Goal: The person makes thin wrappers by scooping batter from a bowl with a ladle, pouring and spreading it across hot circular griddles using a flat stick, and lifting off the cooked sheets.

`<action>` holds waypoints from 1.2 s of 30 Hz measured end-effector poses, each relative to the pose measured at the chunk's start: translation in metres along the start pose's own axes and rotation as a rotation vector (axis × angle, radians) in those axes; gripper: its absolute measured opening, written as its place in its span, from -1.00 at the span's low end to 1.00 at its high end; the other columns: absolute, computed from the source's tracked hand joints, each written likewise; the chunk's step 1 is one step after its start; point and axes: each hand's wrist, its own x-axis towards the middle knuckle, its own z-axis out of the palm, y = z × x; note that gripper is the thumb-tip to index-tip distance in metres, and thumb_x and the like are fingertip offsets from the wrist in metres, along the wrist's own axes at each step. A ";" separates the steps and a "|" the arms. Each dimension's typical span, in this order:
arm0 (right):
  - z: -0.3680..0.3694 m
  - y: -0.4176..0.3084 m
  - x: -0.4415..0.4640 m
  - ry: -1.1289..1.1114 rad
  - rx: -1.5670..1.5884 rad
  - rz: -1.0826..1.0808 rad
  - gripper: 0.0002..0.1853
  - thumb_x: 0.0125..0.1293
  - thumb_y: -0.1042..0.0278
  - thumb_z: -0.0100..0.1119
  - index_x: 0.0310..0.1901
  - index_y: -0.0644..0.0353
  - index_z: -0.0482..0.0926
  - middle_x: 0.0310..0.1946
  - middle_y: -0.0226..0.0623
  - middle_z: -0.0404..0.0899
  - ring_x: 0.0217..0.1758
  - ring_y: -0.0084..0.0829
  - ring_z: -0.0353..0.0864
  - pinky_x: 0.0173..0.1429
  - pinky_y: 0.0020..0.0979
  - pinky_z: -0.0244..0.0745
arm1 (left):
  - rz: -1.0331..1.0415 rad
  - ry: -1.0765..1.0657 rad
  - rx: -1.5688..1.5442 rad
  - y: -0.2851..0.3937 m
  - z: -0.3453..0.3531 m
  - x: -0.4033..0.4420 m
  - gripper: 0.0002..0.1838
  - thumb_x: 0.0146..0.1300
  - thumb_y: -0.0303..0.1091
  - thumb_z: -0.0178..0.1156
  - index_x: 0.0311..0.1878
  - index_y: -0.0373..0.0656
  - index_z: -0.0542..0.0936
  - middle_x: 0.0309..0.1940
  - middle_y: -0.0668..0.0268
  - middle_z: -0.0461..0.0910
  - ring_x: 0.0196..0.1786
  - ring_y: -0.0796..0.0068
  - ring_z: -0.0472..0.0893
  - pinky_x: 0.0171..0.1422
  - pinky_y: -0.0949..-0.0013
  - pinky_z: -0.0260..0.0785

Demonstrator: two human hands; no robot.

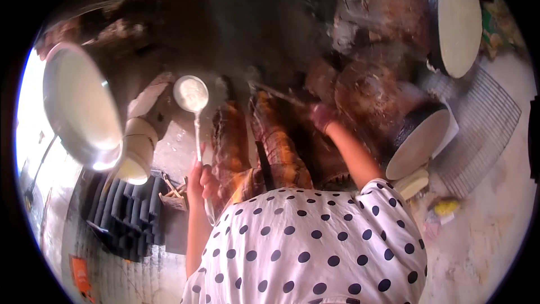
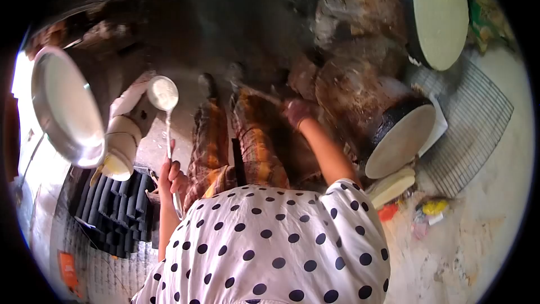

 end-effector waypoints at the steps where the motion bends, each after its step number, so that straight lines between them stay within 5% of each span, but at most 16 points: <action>1: -0.057 -0.058 -0.032 -0.121 0.383 0.175 -0.60 0.27 -0.03 0.05 -0.09 0.13 0.58 -0.06 -0.05 0.59 0.05 -0.04 0.55 0.07 -0.13 0.46 | -0.032 -0.048 -0.219 0.014 0.000 -0.027 -0.53 0.50 -0.29 -0.24 0.44 -0.04 0.12 -0.68 0.49 0.19 -0.82 0.68 0.16 -0.79 0.58 -0.03; 5: -0.141 -0.239 -0.107 0.172 0.725 0.202 -0.60 0.29 -0.02 0.04 -0.20 0.18 0.63 -0.30 -0.02 0.63 -0.17 0.03 0.61 -0.10 -0.09 0.50 | 0.031 -0.255 -0.706 0.095 -0.025 -0.168 -0.56 0.51 -0.32 -0.33 0.38 -0.22 0.17 -0.63 0.48 0.26 -0.79 0.71 0.25 -0.71 0.59 0.02; 6: -0.140 -0.266 -0.123 0.300 0.796 0.140 -0.67 0.32 0.06 0.05 -0.20 0.16 0.63 -0.45 -0.17 0.61 -0.42 -0.20 0.56 -0.33 -0.23 0.44 | 0.106 -0.315 -0.750 0.110 -0.046 -0.212 -0.56 0.51 -0.32 -0.33 0.38 -0.21 0.18 -0.63 0.47 0.26 -0.79 0.70 0.26 -0.70 0.59 0.03; 9: -0.227 -0.382 -0.164 0.341 0.777 -0.102 -0.76 0.35 0.22 0.02 -0.22 0.16 0.62 -0.43 -0.14 0.61 -0.41 -0.22 0.59 -0.32 -0.26 0.49 | 0.320 -0.438 -0.742 0.153 -0.119 -0.320 -0.56 0.50 -0.32 -0.28 0.39 -0.15 0.20 -0.65 0.48 0.24 -0.77 0.69 0.24 -0.70 0.59 0.03; 11: -0.302 -0.463 -0.180 0.417 0.480 -0.466 -0.79 0.35 0.30 0.01 -0.15 0.16 0.61 -0.27 -0.06 0.63 -0.27 -0.12 0.63 -0.17 -0.20 0.54 | 0.728 0.221 0.371 0.190 -0.169 -0.355 -0.56 0.48 -0.31 -0.20 0.39 -0.10 0.23 -0.69 0.52 0.21 -0.75 0.72 0.20 -0.71 0.58 0.02; 13: -0.341 -0.550 -0.164 0.499 0.073 -0.739 -0.75 0.36 0.28 -0.01 -0.03 0.16 0.56 -0.23 -0.04 0.62 -0.17 -0.09 0.62 -0.08 -0.17 0.53 | 0.797 0.267 0.448 0.239 -0.223 -0.342 -0.54 0.45 -0.29 -0.10 0.38 -0.10 0.24 -0.70 0.51 0.18 -0.75 0.71 0.17 -0.73 0.60 0.02; 15: -0.379 -0.651 -0.156 0.281 0.080 -0.442 -0.68 0.43 0.21 -0.15 0.03 0.15 0.54 -0.18 -0.07 0.63 -0.10 -0.04 0.60 0.00 -0.13 0.50 | 0.762 0.257 0.445 0.297 -0.272 -0.308 -0.63 0.41 -0.31 -0.07 0.24 -0.14 0.36 -0.68 0.49 0.24 -0.74 0.69 0.22 -0.71 0.60 0.07; 18: -0.388 -0.750 -0.091 0.236 0.025 -0.342 -0.54 0.48 0.04 -0.37 0.12 0.06 0.50 -0.07 -0.06 0.61 0.01 0.00 0.57 0.08 -0.12 0.45 | 0.602 0.270 0.495 0.394 -0.346 -0.246 -0.76 0.35 -0.37 -0.09 0.00 -0.21 0.47 -0.65 0.44 0.33 -0.73 0.61 0.31 -0.68 0.54 0.17; 21: -0.388 -0.821 -0.085 -0.012 -0.062 -0.118 -0.48 0.48 -0.06 -0.37 0.05 0.10 0.55 -0.11 -0.03 0.62 0.05 -0.02 0.55 0.12 -0.14 0.43 | 0.541 0.342 0.800 0.457 -0.403 -0.215 -0.64 0.27 -0.39 -0.07 0.10 -0.21 0.49 -0.67 0.33 0.42 -0.68 0.48 0.43 -0.65 0.39 0.26; 22: -0.389 -0.829 -0.096 0.020 -0.236 -0.378 -0.40 0.46 -0.14 -0.37 -0.04 0.15 0.60 -0.07 -0.01 0.60 0.09 -0.05 0.54 0.15 -0.21 0.42 | 0.535 0.381 0.850 0.470 -0.411 -0.214 -0.67 0.25 -0.37 -0.06 0.02 -0.22 0.54 -0.64 0.24 0.49 -0.65 0.40 0.49 -0.58 0.31 0.34; 25: -0.360 -0.835 -0.073 0.140 0.212 -0.243 -0.49 0.43 -0.10 -0.20 0.03 0.15 0.57 -0.01 -0.01 0.57 0.08 -0.08 0.55 0.13 -0.24 0.43 | 0.528 0.379 1.136 0.501 -0.430 -0.201 -0.69 0.29 -0.38 -0.07 0.04 -0.27 0.47 -0.60 0.28 0.43 -0.66 0.49 0.42 -0.53 0.36 0.45; 26: -0.350 -0.836 -0.059 0.154 0.064 -0.201 -0.61 0.37 0.10 -0.03 0.11 0.12 0.52 -0.02 -0.02 0.58 0.00 -0.09 0.58 0.07 -0.24 0.45 | 0.525 0.370 1.131 0.501 -0.439 -0.190 -0.69 0.29 -0.38 -0.07 0.04 -0.27 0.47 -0.60 0.28 0.43 -0.66 0.49 0.42 -0.53 0.36 0.45; 28: -0.322 -0.820 -0.042 0.168 0.147 -0.353 -0.60 0.33 0.18 0.02 0.16 0.10 0.49 -0.06 -0.01 0.60 -0.04 -0.09 0.59 0.04 -0.24 0.45 | 0.921 0.401 1.473 0.488 -0.464 -0.153 -0.69 0.32 -0.37 -0.08 0.07 -0.25 0.45 -0.61 0.30 0.41 -0.66 0.50 0.40 -0.51 0.35 0.46; 29: -0.315 -0.813 -0.043 0.182 0.237 -0.513 -0.57 0.29 0.27 0.06 0.20 0.08 0.47 -0.11 -0.01 0.61 -0.09 -0.10 0.60 0.01 -0.23 0.46 | 0.920 0.392 1.466 0.486 -0.459 -0.149 -0.69 0.32 -0.37 -0.08 0.07 -0.25 0.45 -0.61 0.30 0.41 -0.66 0.50 0.40 -0.51 0.35 0.46; 31: -0.314 -0.835 -0.060 0.079 0.432 -0.323 -0.51 0.25 0.32 0.08 0.25 0.05 0.42 -0.13 0.00 0.61 -0.16 -0.09 0.61 -0.03 -0.28 0.49 | 0.428 0.195 0.787 0.492 -0.440 -0.150 -0.73 0.34 -0.39 -0.09 0.03 -0.26 0.43 -0.62 0.34 0.38 -0.69 0.52 0.36 -0.56 0.39 0.39; 36: -0.319 -0.868 -0.129 -0.235 1.061 0.049 -0.48 0.28 0.37 0.02 0.31 -0.03 0.37 -0.42 -0.23 0.61 -0.55 -0.50 0.52 -0.46 -0.43 0.45 | 0.198 -0.013 -0.066 0.479 -0.342 -0.233 -0.80 0.37 -0.39 -0.07 0.03 -0.12 0.32 -0.65 0.48 0.27 -0.72 0.63 0.22 -0.66 0.58 0.09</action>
